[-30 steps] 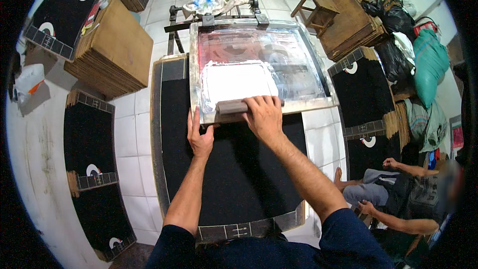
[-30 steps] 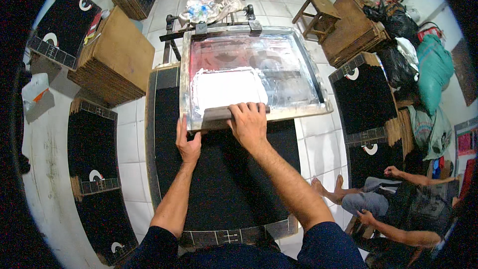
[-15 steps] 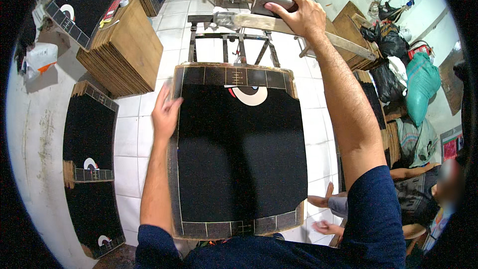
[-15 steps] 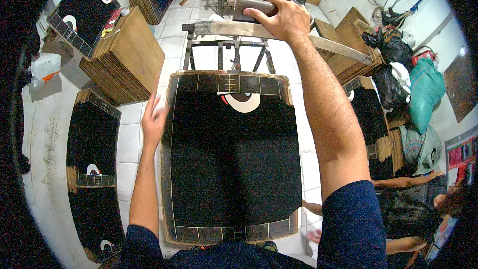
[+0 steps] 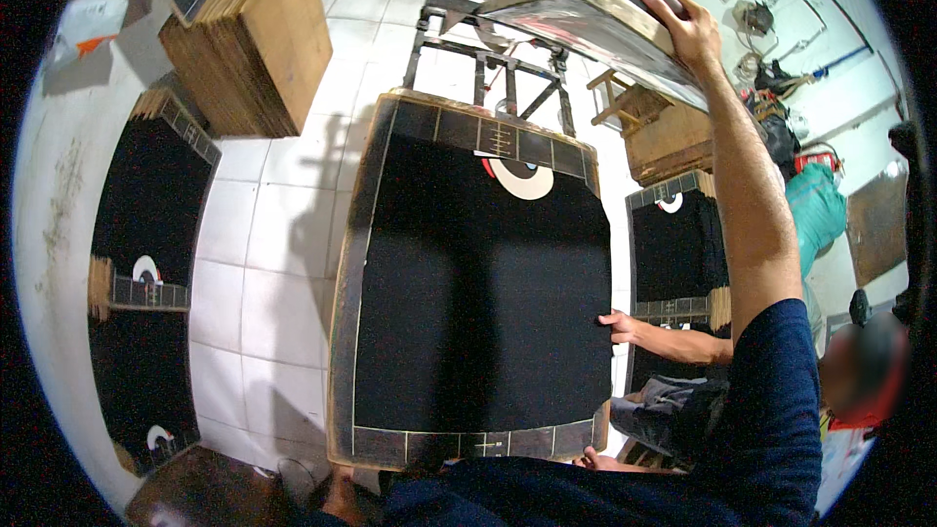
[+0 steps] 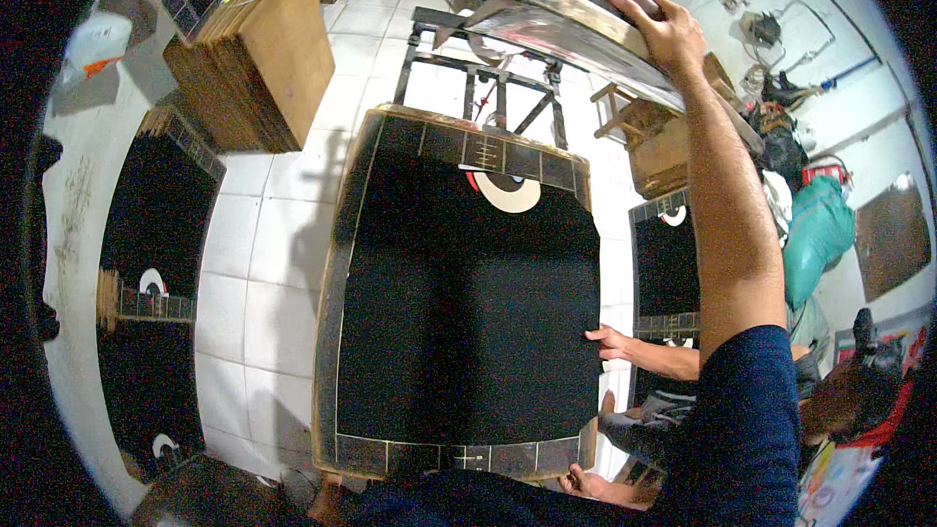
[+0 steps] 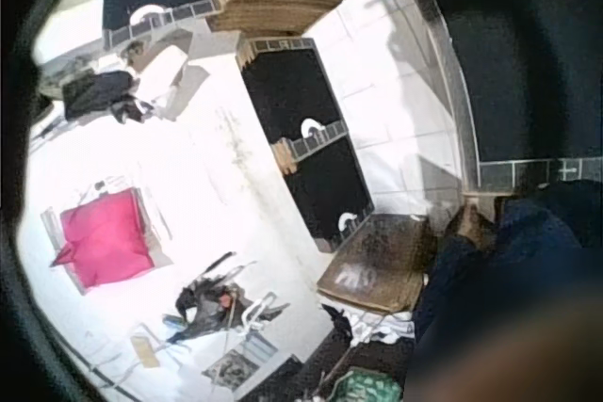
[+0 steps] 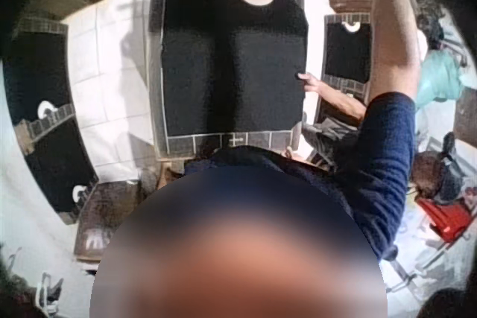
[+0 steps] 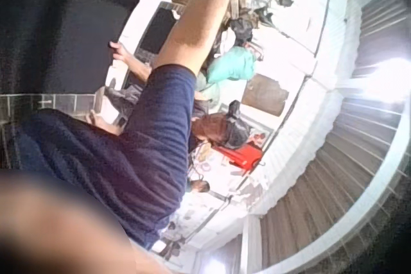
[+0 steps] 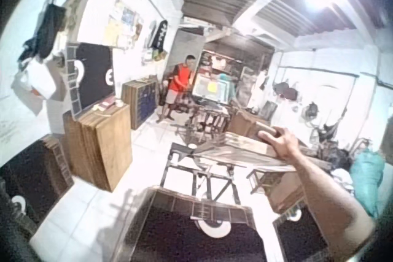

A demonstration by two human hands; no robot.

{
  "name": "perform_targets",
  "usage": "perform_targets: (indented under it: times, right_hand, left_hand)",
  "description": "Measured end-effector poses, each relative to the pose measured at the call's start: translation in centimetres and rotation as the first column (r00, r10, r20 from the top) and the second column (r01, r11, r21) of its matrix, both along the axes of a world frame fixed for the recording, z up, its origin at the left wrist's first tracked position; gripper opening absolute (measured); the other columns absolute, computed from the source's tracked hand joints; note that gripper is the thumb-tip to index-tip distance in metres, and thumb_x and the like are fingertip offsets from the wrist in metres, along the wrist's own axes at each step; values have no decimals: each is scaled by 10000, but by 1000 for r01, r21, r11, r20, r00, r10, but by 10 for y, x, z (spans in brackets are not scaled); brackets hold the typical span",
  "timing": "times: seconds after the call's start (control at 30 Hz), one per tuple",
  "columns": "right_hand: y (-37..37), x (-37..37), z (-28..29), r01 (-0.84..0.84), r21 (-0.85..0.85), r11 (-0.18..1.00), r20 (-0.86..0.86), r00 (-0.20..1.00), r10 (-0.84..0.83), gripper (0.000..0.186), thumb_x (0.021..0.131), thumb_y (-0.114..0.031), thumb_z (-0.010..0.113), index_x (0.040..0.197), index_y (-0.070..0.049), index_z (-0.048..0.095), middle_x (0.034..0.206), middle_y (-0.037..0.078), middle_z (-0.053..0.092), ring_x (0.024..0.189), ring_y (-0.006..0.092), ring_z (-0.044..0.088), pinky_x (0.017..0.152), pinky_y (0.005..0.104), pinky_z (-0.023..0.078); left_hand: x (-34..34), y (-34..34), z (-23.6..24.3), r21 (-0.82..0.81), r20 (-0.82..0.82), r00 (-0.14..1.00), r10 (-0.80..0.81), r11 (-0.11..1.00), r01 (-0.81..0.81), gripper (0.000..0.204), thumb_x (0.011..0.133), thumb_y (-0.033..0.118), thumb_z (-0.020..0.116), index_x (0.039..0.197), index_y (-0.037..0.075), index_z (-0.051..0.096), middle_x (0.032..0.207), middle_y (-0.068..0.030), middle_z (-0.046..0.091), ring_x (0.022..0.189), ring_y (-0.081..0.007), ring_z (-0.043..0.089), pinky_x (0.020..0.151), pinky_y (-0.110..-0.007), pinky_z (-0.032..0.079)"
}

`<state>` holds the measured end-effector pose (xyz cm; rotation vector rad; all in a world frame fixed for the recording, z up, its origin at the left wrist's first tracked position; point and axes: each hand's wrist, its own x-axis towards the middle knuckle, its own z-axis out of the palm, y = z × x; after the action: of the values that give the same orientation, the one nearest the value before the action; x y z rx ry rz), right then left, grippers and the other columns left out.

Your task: The person performs screen printing on a black mat by repeatedly lowering a screen frame, using a squeegee to spread ink, and lifting the frame. The process is repeated multiple times on the same mat.

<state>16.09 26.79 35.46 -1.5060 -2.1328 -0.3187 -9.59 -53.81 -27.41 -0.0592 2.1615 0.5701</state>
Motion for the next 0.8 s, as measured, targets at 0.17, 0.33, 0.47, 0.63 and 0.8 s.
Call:
perform_targets:
  times: [0.17,0.33,0.47,0.63,0.8]
  right_hand:
    - [4,-2,6,4,3,1000,31,999,-4,838,793,-872,613,1084,-106,793,964,168,770,954,311,735,891,447,527]
    - [14,4,9,22,-55,998,0,1000,-22,837,804,-837,650,1188,-107,791,926,144,773,884,260,726,837,399,525]
    - [26,10,7,-26,7,1000,-44,999,27,800,808,-813,671,1169,-111,801,930,130,773,871,242,714,814,379,516]
    - [39,18,6,-69,-49,996,-43,997,66,846,824,-844,616,1236,-123,777,1040,144,775,979,273,718,915,405,511]
    - [52,26,6,-41,-54,998,16,999,42,887,821,-872,588,1238,-110,765,1031,164,762,977,285,709,904,412,506]
  left_hand:
    - [26,-20,1,215,40,949,312,925,-313,379,1015,305,665,1170,-31,745,1067,-132,754,959,-239,687,855,-389,551]
    - [20,-33,5,341,260,921,291,865,-370,392,999,270,702,1241,-36,738,1157,-143,769,1011,-229,703,892,-376,548]
    - [18,-18,36,-213,-196,957,-215,962,173,429,1065,394,575,1290,64,731,1136,-224,760,1102,-407,705,927,-463,543]
    - [22,-15,49,90,-423,906,-9,995,52,333,1068,195,551,1319,37,703,1211,-248,729,1038,-448,705,882,-498,556]
    - [-10,-31,57,-126,-410,820,-401,915,385,292,846,38,677,1125,28,764,1003,-230,722,902,-474,671,824,-551,524]
